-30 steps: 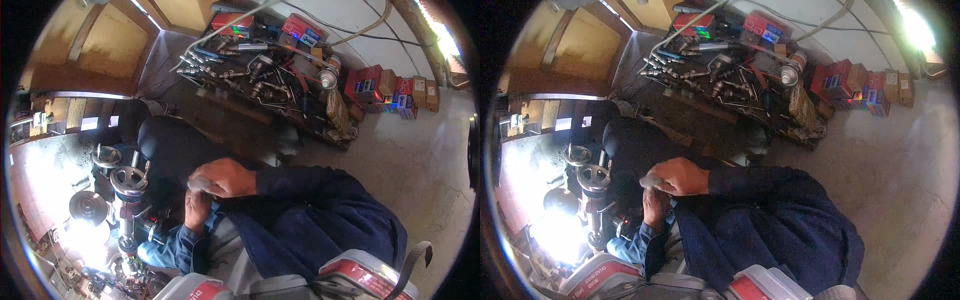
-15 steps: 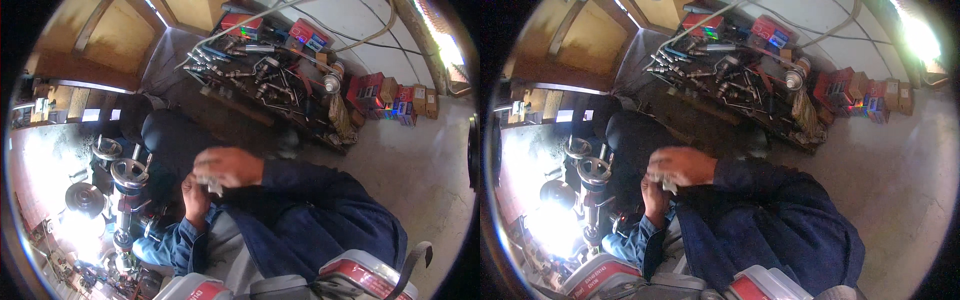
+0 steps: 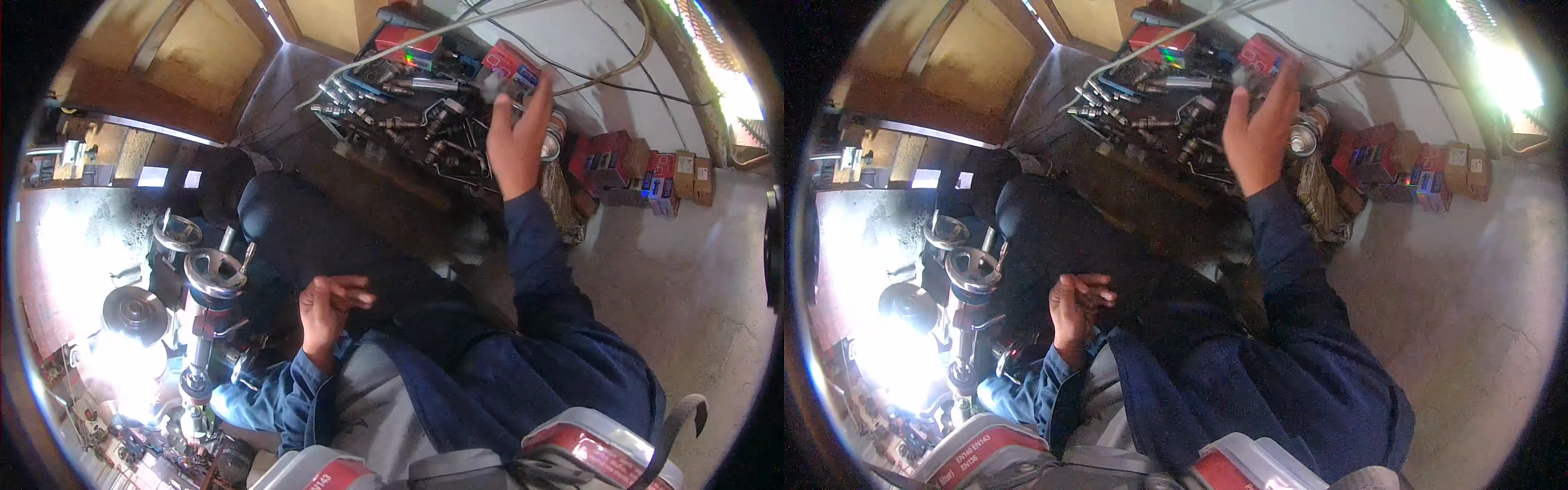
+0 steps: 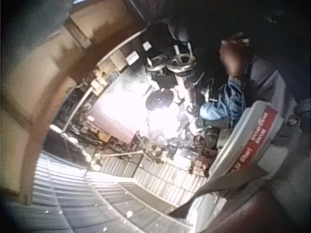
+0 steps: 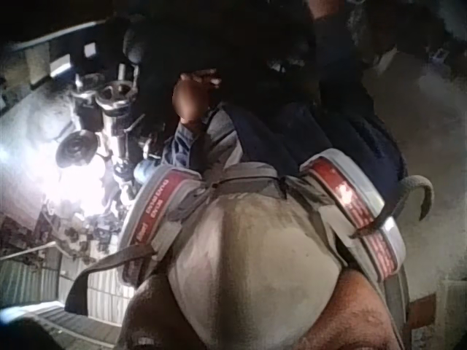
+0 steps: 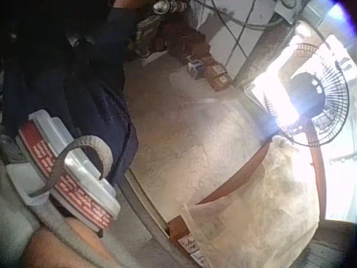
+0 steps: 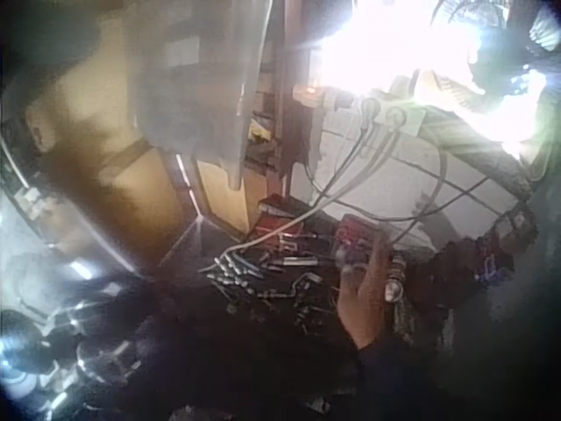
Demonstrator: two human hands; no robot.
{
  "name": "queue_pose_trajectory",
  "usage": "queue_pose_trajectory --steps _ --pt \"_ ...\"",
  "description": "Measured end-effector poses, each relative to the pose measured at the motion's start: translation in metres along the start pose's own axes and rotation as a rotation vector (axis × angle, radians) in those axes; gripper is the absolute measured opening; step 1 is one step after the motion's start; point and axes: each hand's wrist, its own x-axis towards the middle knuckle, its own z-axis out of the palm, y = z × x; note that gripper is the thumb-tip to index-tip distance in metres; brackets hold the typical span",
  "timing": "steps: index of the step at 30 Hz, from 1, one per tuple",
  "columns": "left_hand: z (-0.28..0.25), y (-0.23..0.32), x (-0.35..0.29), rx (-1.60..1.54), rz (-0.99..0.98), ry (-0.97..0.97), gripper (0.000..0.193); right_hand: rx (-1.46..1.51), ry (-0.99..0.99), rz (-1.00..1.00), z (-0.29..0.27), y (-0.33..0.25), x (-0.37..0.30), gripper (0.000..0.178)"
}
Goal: Polishing or grinding a metal camshaft using a stationary machine in a workshop.
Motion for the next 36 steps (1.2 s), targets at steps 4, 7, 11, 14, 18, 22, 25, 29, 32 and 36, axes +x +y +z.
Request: queue_pose_trajectory --steps 4,7,11,14,18,22,25,29,32,36 --pt "0.010 0.004 0.002 0.039 -0.064 0.060 0.040 0.249 -0.456 0.089 0.023 -0.020 -0.061 0.040" --pt "0.006 0.002 0.002 0.080 -0.075 0.039 0.045 0.246 -0.792 0.007 0.059 -0.024 -0.108 0.042" --pt "0.003 -0.001 0.001 0.082 -0.084 0.027 0.043 0.022 -0.615 -0.128 0.103 -0.021 -0.111 0.048" --pt "-0.009 -0.002 -0.003 0.043 -0.067 0.026 0.045 -0.125 -0.519 -0.175 0.149 -0.017 -0.106 0.047" --pt "-0.010 -0.001 -0.002 0.060 -0.057 0.021 0.042 -0.244 -0.558 -0.192 0.165 -0.006 -0.090 0.036" --pt "-0.009 -0.001 -0.001 0.024 -0.045 0.002 0.039 -0.345 -0.605 -0.004 0.168 0.005 -0.084 0.026" --pt "-0.004 0.000 -0.002 0.040 -0.049 0.032 0.038 -0.427 -0.615 0.021 0.169 0.007 -0.084 0.029" --pt "-0.005 0.000 -0.002 0.043 -0.058 0.062 0.037 -0.469 -0.628 0.062 0.160 -0.001 -0.085 0.029" --pt "-0.012 -0.003 0.001 -0.012 -0.049 -0.017 0.038 -0.571 -0.483 0.023 0.160 -0.005 -0.097 0.033" --pt "-0.015 -0.003 0.000 -0.035 -0.062 -0.021 0.039 -0.206 -0.406 0.026 0.130 -0.045 -0.121 0.047"
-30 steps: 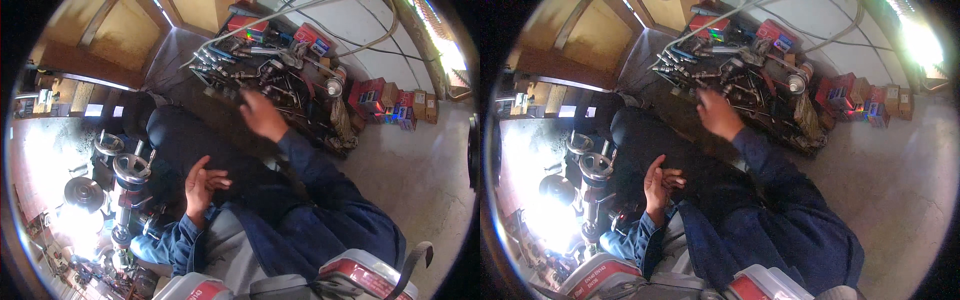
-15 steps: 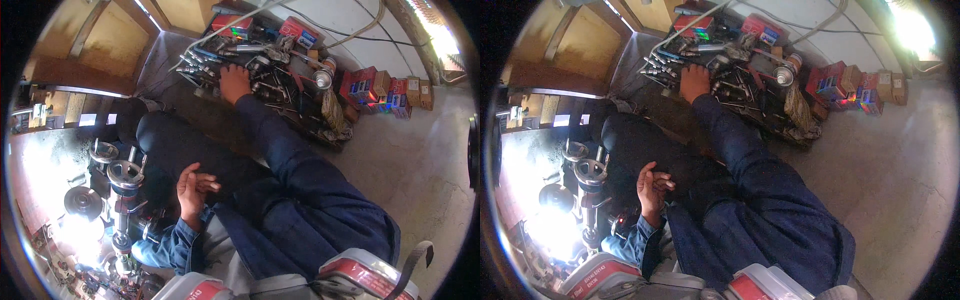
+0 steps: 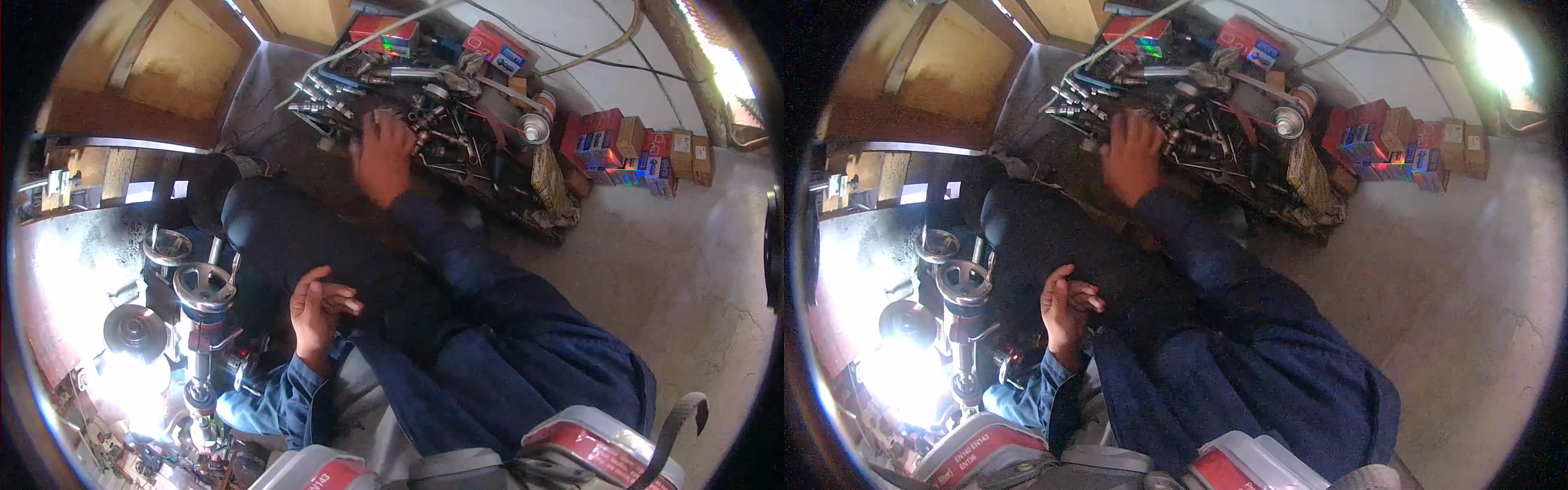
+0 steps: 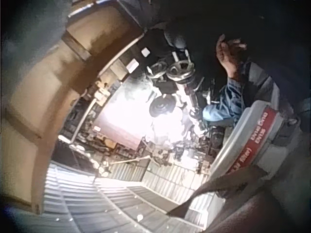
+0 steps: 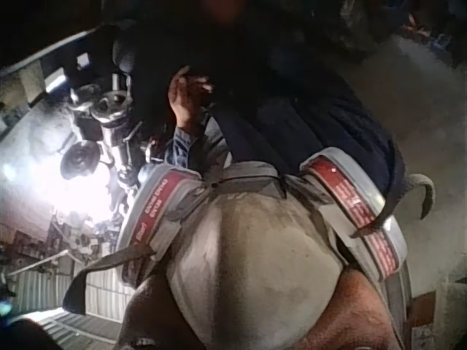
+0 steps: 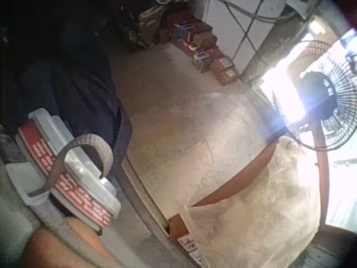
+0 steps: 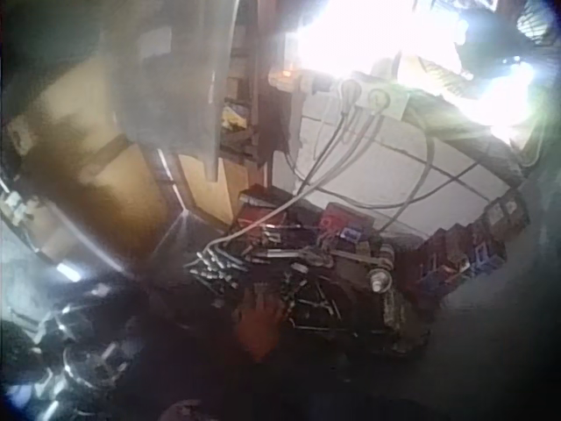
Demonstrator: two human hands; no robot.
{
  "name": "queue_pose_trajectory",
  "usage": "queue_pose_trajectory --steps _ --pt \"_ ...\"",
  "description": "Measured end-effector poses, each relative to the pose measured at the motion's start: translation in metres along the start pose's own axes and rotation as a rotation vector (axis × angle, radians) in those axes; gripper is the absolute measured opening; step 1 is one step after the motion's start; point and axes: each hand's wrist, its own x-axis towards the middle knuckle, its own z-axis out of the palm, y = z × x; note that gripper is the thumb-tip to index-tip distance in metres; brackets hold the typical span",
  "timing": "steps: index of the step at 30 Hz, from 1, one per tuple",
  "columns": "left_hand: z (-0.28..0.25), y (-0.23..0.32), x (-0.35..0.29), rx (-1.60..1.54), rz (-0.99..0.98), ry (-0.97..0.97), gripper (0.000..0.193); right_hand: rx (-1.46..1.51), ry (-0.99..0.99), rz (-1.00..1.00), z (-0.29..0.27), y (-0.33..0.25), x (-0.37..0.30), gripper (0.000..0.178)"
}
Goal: Polishing or grinding a metal camshaft using a stationary machine in a workshop.
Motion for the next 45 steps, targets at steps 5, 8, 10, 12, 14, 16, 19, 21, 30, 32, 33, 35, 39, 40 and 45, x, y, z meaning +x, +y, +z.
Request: queue_pose_trajectory --steps 5,8,10,12,14,16,19,21,30,32,33,35,39,40,45 --pt "0.002 0.002 0.004 -0.115 0.016 -0.076 0.042 1.002 -0.985 0.229 -0.025 0.002 -0.067 0.074" --pt "-0.008 -0.007 0.005 -0.127 0.050 -0.106 0.043 1.258 -1.295 0.413 -0.034 0.028 -0.097 0.083" --pt "-0.012 -0.009 0.003 -0.101 0.060 -0.116 0.043 1.150 -1.346 0.370 -0.055 0.039 -0.104 0.086" --pt "-0.017 -0.008 0.001 -0.069 0.068 -0.125 0.044 0.945 -1.429 0.286 -0.082 0.048 -0.106 0.092" --pt "-0.026 -0.005 0.002 -0.128 0.007 -0.267 0.042 0.731 -1.495 0.202 -0.103 0.047 -0.101 0.098" --pt "-0.023 -0.003 0.002 -0.145 -0.023 -0.228 0.040 0.594 -1.498 0.131 -0.129 0.030 -0.086 0.102" --pt "-0.010 0.003 0.001 -0.085 -0.032 -0.155 0.039 0.562 -1.220 -0.069 -0.138 0.012 -0.097 0.111" --pt "0.012 0.011 -0.002 -0.011 -0.010 -0.126 0.039 0.648 -0.933 -0.191 -0.136 -0.010 -0.107 0.115" --pt "0.067 0.072 0.002 1.322 1.188 0.417 0.051 0.443 -0.552 -0.285 -0.115 -0.047 -0.097 0.101" --pt "0.039 0.041 -0.005 1.434 1.220 0.296 0.057 0.720 -0.610 -0.221 -0.090 -0.039 -0.108 0.080" --pt "0.019 0.023 -0.002 1.490 1.218 0.228 0.061 0.818 -0.721 0.011 -0.103 -0.043 -0.095 0.062" --pt "0.037 0.025 0.000 1.816 0.524 0.052 0.068 0.749 -0.518 -0.067 -0.092 -0.028 -0.087 0.054" --pt "0.023 0.010 0.002 1.445 0.652 -0.045 0.075 0.878 -0.098 -0.086 -0.107 -0.046 -0.073 0.059" --pt "0.022 0.016 -0.007 1.461 0.639 0.035 0.075 0.920 -0.149 -0.124 -0.106 -0.046 -0.080 0.059" --pt "0.008 0.003 -0.028 1.479 1.341 0.498 0.076 0.859 -0.817 -0.252 -0.117 -0.042 -0.058 0.061"
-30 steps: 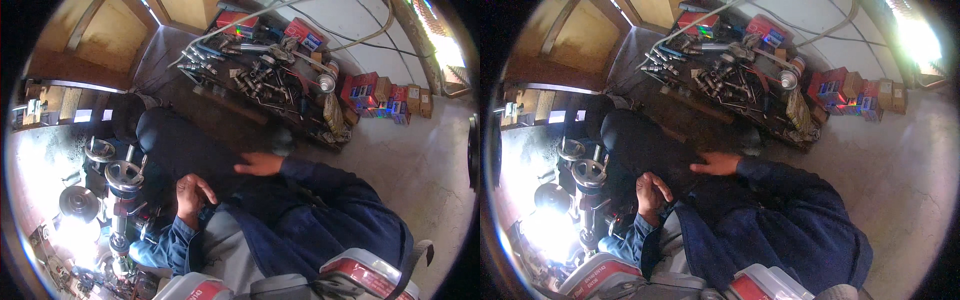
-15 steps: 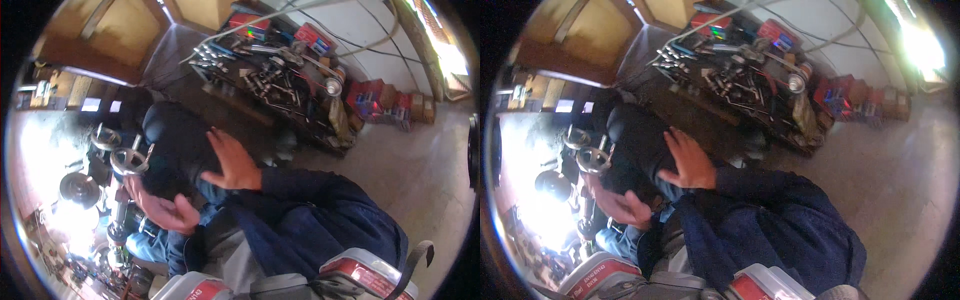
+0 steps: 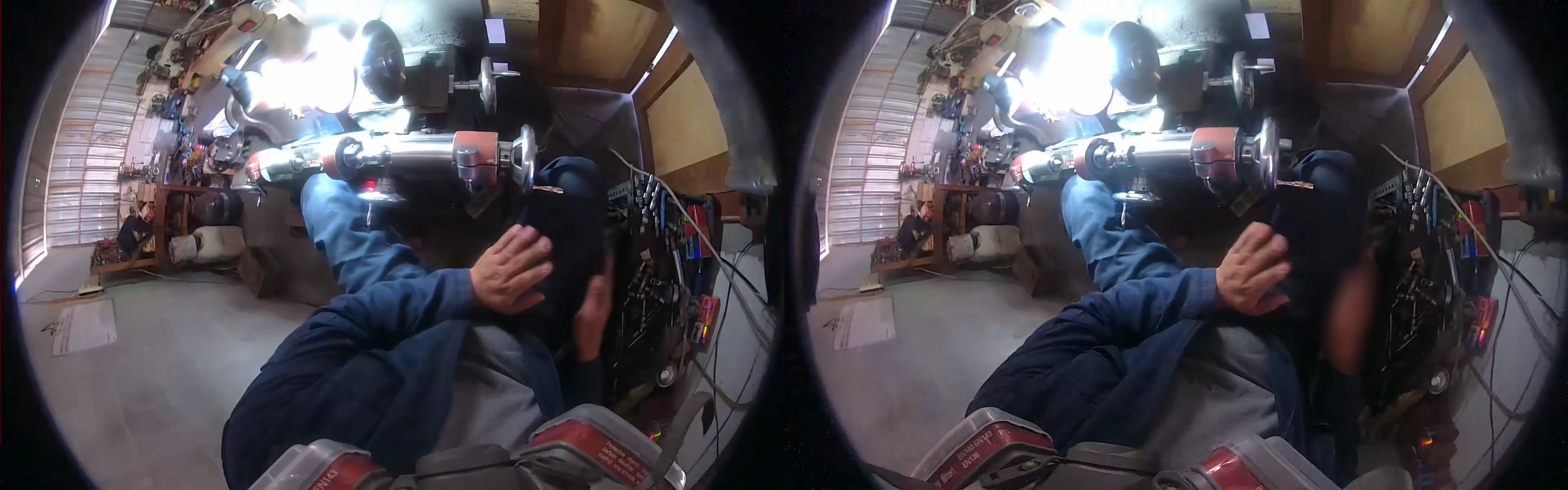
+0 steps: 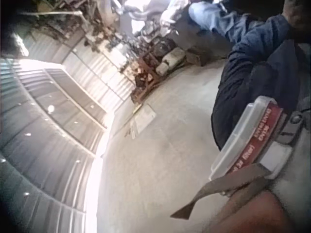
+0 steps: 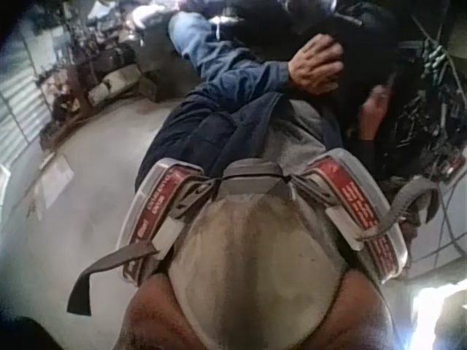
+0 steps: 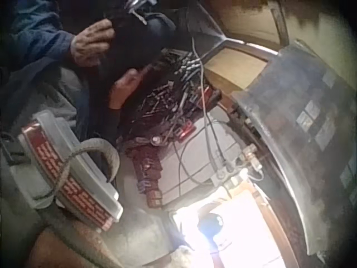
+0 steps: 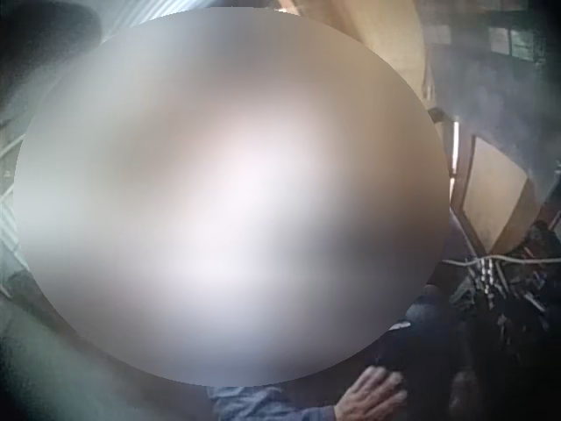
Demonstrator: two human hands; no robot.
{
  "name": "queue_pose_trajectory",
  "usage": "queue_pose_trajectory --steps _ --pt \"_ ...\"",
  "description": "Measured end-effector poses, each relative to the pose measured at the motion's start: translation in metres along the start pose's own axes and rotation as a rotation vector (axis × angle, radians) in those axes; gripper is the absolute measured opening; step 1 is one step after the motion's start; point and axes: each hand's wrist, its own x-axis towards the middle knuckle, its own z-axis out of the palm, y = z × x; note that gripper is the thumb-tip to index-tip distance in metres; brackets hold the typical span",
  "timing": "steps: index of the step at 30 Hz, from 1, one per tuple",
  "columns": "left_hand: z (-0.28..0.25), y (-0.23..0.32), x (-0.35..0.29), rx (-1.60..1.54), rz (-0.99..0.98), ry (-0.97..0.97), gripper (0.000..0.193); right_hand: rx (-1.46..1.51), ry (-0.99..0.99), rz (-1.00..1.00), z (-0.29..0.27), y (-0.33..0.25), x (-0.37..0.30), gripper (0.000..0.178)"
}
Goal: Polishing or grinding a metal camshaft using a stationary machine in a workshop.
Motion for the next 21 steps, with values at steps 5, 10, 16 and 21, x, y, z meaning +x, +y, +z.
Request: queue_pose_trajectory --steps 5,10,16,21 --pt "-0.028 -0.012 0.025 -0.256 -0.313 -0.665 0.050 -0.167 0.653 -0.235 -0.003 -0.025 0.019 0.053" --pt "-0.123 -0.054 0.036 0.617 -0.383 0.305 0.029 -0.424 0.109 -0.242 0.038 0.003 -0.007 0.078" --pt "-0.197 -0.143 -0.011 0.859 -0.477 -0.689 0.067 -0.043 0.295 0.106 -0.042 0.010 0.009 0.064" --pt "-0.203 -0.145 0.001 0.977 -0.580 -0.825 0.052 -0.289 0.671 0.100 -0.145 0.009 0.012 0.040"
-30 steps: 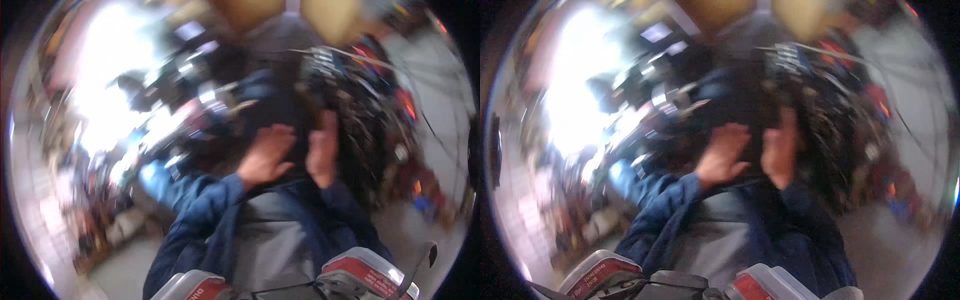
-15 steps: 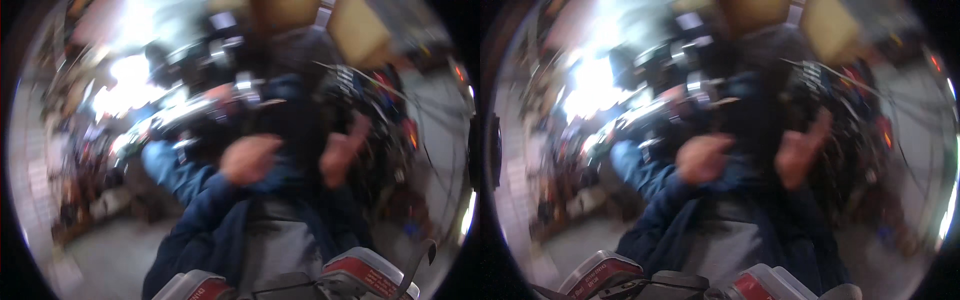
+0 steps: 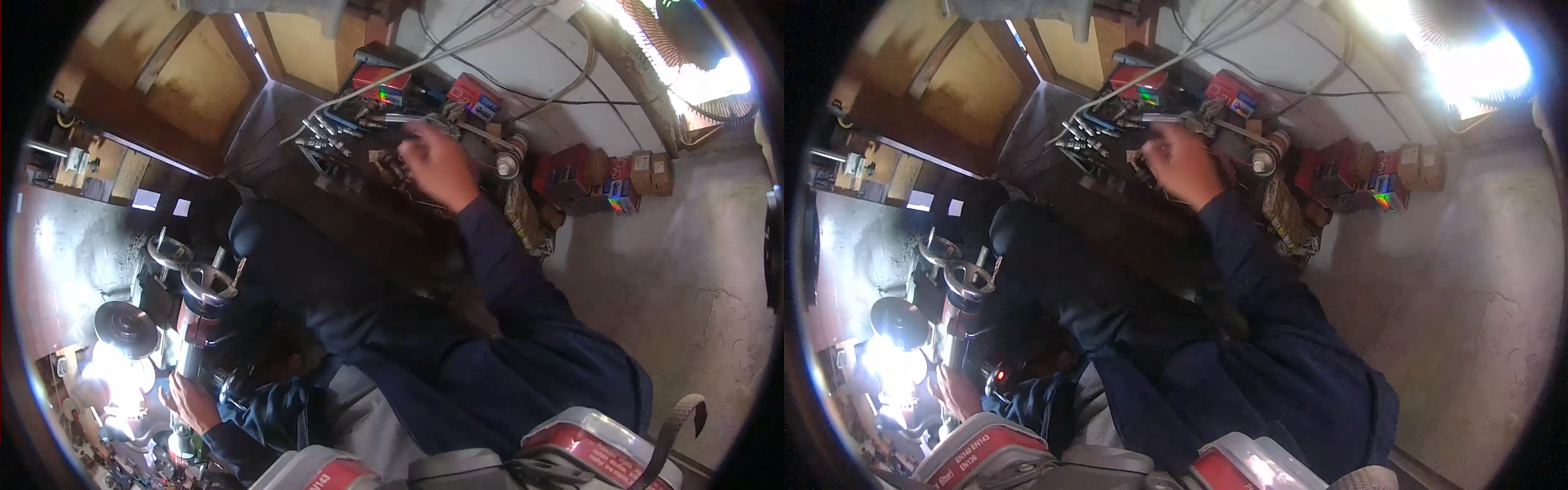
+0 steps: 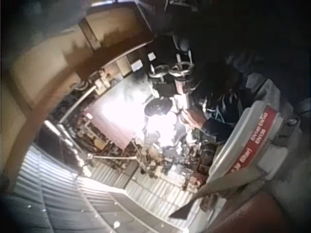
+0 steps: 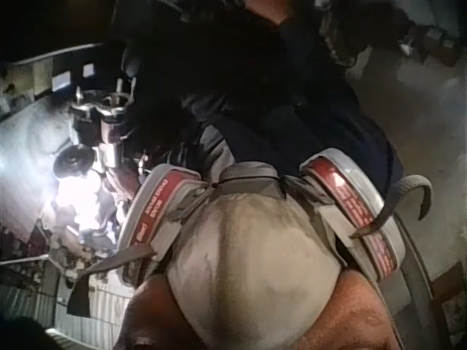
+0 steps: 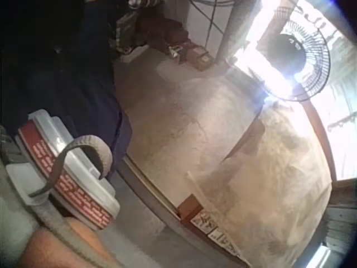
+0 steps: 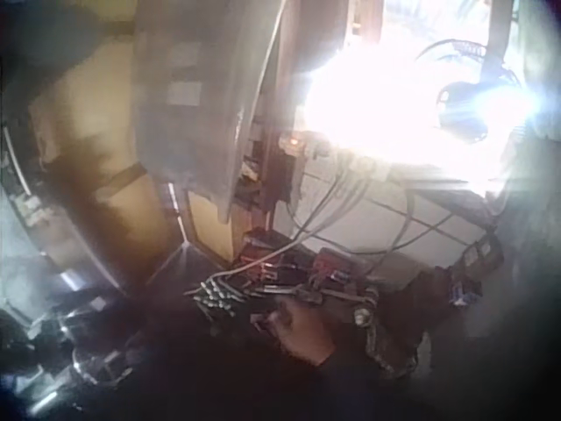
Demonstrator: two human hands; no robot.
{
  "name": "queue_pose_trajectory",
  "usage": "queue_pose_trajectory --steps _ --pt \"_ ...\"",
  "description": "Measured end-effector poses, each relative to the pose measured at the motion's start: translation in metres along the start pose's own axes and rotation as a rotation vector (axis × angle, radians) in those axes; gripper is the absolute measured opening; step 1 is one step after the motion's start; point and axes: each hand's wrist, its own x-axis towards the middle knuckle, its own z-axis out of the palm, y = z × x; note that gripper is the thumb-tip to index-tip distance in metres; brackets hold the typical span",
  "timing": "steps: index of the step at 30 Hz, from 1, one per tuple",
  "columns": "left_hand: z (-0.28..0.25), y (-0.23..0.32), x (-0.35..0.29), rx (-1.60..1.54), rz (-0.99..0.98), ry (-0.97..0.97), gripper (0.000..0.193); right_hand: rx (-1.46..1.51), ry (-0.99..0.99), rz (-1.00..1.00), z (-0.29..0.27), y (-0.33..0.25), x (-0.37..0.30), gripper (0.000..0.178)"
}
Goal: Polishing or grinding a metal camshaft using a stationary machine in a workshop.
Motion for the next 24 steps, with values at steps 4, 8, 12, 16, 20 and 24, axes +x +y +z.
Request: queue_pose_trajectory --steps 4,8,12,16,20,24 --pt "-0.016 0.012 -0.005 0.010 0.000 0.011 0.052 -0.372 0.223 -0.167 -0.069 0.040 0.061 0.038" --pt "0.005 0.015 -0.002 -0.210 -0.027 0.146 0.055 -0.862 0.106 0.165 -0.118 0.122 0.119 0.046" --pt "-0.001 0.018 -0.014 -0.222 -0.014 0.233 0.051 -1.007 -0.131 0.302 -0.115 0.156 0.145 0.046" --pt "-0.042 0.028 -0.032 -0.416 -0.039 0.212 0.027 -1.023 -0.165 0.018 -0.065 0.141 0.163 0.046" --pt "-0.072 0.068 -0.042 -0.675 0.020 0.023 0.017 -0.579 -0.236 -0.054 0.014 0.077 0.168 0.064" --pt "-0.054 0.084 -0.046 -0.750 0.247 -0.243 0.018 -0.767 -0.020 -0.142 0.070 0.115 0.181 0.071"
